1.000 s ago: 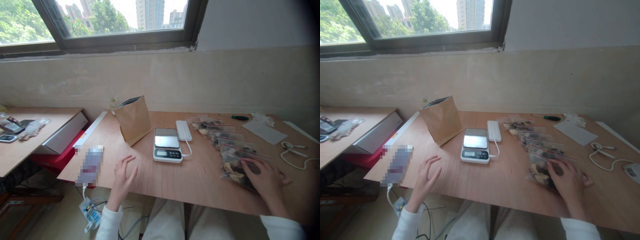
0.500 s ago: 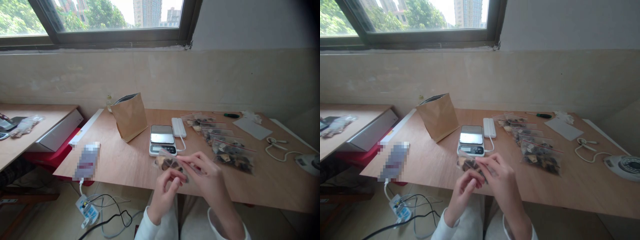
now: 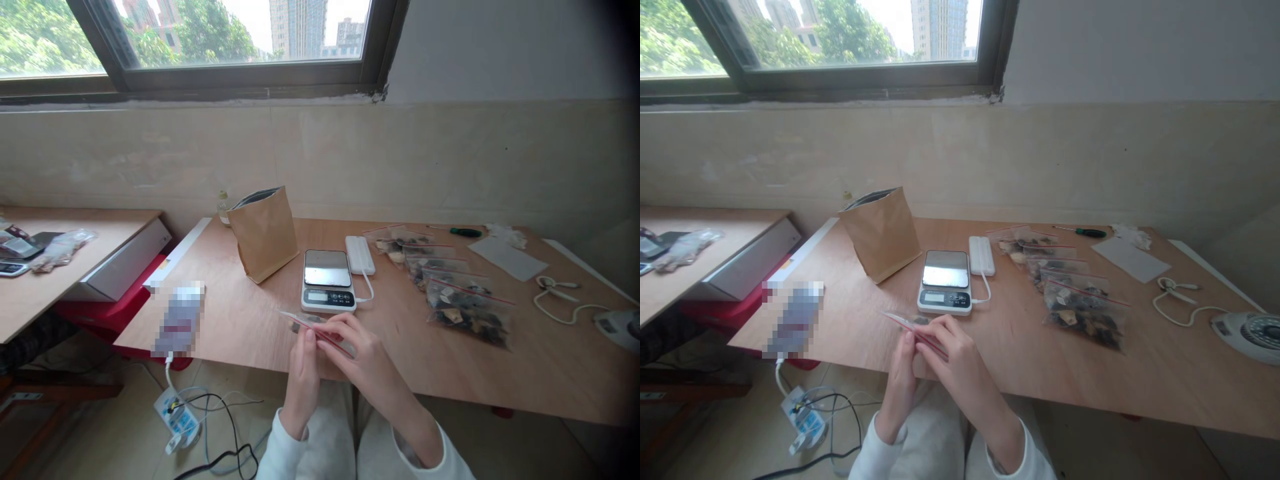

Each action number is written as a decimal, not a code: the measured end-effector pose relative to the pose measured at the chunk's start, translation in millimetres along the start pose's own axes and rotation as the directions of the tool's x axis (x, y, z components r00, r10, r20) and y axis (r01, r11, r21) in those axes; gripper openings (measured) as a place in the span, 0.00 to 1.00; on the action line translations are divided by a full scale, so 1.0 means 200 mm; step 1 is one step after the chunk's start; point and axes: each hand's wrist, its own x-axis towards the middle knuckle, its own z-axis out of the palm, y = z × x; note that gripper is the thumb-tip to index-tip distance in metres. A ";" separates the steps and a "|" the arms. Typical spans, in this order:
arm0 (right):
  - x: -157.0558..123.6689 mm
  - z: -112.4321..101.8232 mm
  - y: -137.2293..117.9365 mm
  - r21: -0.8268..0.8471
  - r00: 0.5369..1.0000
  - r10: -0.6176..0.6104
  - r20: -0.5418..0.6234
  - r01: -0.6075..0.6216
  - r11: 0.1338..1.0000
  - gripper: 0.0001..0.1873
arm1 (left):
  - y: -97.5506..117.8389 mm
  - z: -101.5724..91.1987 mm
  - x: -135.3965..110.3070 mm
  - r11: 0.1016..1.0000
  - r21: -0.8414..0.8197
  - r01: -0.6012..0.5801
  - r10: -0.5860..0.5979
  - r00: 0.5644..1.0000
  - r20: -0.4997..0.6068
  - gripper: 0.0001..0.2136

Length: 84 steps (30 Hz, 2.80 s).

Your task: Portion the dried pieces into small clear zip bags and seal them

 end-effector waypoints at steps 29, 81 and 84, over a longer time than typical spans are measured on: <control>0.01 -0.03 0.11 0.371 0.909 0.414 0.034 -0.397 0.840 0.14 | 0.10 -0.06 0.07 0.902 0.411 -0.133 0.016 0.961 0.275 0.16; 0.02 -0.01 0.11 -0.134 0.898 0.225 -0.378 -0.293 0.947 0.10 | 0.13 -0.08 0.08 0.716 0.623 -0.317 0.136 0.938 0.320 0.12; 0.06 -0.12 0.12 -0.125 0.811 0.258 -0.526 -0.373 0.919 0.13 | 0.14 -0.10 0.06 0.711 0.622 -0.328 0.176 0.939 0.295 0.13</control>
